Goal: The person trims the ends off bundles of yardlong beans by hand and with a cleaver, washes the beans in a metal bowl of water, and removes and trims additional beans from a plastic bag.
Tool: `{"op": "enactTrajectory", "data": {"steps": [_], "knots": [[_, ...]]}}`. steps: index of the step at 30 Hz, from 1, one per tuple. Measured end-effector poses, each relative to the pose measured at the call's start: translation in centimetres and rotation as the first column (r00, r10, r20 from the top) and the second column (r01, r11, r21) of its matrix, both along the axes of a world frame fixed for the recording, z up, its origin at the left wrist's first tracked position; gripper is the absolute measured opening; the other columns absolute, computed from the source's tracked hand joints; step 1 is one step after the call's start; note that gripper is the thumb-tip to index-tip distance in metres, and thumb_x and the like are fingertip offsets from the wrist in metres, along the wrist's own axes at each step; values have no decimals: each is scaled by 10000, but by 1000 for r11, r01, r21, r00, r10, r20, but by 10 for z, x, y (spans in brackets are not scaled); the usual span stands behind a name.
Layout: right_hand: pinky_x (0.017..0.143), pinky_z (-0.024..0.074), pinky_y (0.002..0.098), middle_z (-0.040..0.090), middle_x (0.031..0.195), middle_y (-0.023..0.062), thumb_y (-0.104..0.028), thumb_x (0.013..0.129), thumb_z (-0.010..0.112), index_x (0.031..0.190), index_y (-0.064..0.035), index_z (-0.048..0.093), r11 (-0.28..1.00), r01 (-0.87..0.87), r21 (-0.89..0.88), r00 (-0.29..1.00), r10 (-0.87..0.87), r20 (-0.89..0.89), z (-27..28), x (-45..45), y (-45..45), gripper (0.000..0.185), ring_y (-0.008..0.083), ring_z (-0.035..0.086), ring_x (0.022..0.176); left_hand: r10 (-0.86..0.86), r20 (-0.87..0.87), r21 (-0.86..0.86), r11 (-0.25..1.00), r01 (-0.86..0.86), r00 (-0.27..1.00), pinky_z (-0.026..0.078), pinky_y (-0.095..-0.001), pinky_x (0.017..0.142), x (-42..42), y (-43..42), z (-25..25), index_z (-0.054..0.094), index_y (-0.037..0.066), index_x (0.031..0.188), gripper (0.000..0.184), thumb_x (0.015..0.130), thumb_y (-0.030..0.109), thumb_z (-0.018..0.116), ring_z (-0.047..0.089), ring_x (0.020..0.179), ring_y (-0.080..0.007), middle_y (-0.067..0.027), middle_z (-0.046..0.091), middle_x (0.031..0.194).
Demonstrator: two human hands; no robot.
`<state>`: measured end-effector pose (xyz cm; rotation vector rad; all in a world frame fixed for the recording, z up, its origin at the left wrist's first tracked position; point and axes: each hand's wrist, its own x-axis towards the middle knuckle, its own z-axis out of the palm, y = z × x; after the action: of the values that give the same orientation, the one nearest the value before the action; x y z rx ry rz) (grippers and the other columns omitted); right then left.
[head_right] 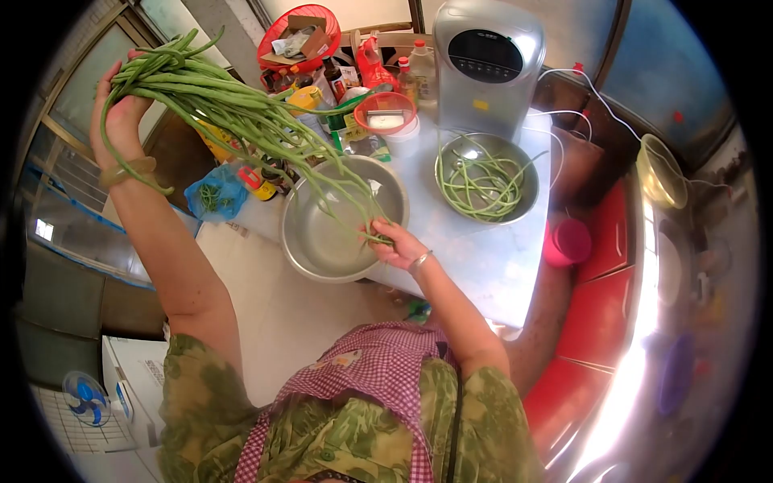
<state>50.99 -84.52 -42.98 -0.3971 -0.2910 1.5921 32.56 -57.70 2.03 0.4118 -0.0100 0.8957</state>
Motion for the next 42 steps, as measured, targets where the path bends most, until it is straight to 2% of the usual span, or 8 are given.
{"op": "enactTrajectory", "data": {"steps": [12, 18, 21, 24, 31, 34, 41, 42], "knots": [[362, 215, 216, 576, 763, 71, -143, 938, 453, 1000, -85, 523, 926, 250, -283, 931, -150, 332, 9, 5, 15, 110, 63, 286, 399, -11, -14, 28, 1000, 11, 1000, 445, -472, 905, 6, -2, -11, 489, -67, 997, 208, 795, -70, 537, 521, 965, -313, -170, 550, 984], [348, 213, 209, 587, 769, 69, -135, 937, 450, 984, -91, 528, 943, 100, -317, 971, -22, 239, -19, -5, 18, 102, 53, 279, 398, -13, -111, 89, 996, 23, 994, 450, -467, 891, 6, 0, -7, 487, -65, 1012, 212, 805, -73, 534, 525, 946, -316, -170, 550, 972], [339, 220, 173, 552, 745, 45, -91, 924, 411, 1045, -43, 544, 924, -4, -383, 999, 23, 45, -27, -12, 14, 186, 48, 265, 390, -58, -149, 176, 981, 84, 987, 455, -476, 894, 7, 0, -7, 489, -64, 1022, 210, 818, -66, 535, 529, 955, -318, -174, 560, 990], [329, 228, 163, 578, 797, 64, -84, 918, 433, 1064, -28, 568, 920, -211, -331, 959, 260, 113, -35, -18, 7, 207, 36, 293, 397, -74, -162, 125, 988, 95, 984, 460, -492, 901, 9, 2, -5, 494, -69, 1027, 204, 828, -54, 536, 537, 967, -318, -180, 575, 998], [346, 252, 168, 663, 819, 106, -132, 934, 503, 1026, -6, 599, 903, -399, -163, 795, 429, 429, -19, -56, -30, 183, 30, 363, 405, 26, -90, 70, 997, -20, 996, 474, -479, 861, 23, -27, -13, 492, -69, 1013, 206, 818, -56, 556, 550, 905, -313, -173, 574, 939], [346, 248, 171, 662, 812, 100, -146, 944, 499, 995, -10, 612, 890, -394, -230, 754, 456, 473, -27, -71, -46, 184, 30, 370, 406, 83, -95, 41, 996, -79, 992, 473, -445, 831, 30, -19, -20, 469, -63, 1010, 214, 828, -33, 576, 549, 858, -291, -159, 555, 922], [352, 268, 185, 650, 822, 132, -110, 916, 468, 977, 24, 610, 940, -301, -164, 921, 331, 204, -24, -81, -84, 205, 50, 368, 423, -141, -36, 4, 990, 141, 989, 457, -381, 868, 44, -41, -51, 506, -43, 976, 156, 854, 26, 575, 547, 889, -252, -130, 558, 928], [356, 271, 184, 649, 825, 133, -106, 912, 465, 975, 28, 609, 950, -257, -178, 935, 291, 201, -24, -80, -91, 207, 53, 367, 428, -8, -116, 156, 987, 26, 993, 457, -378, 890, 52, -36, -60, 527, -38, 957, 146, 855, 53, 580, 551, 901, -245, -124, 568, 931]]}}
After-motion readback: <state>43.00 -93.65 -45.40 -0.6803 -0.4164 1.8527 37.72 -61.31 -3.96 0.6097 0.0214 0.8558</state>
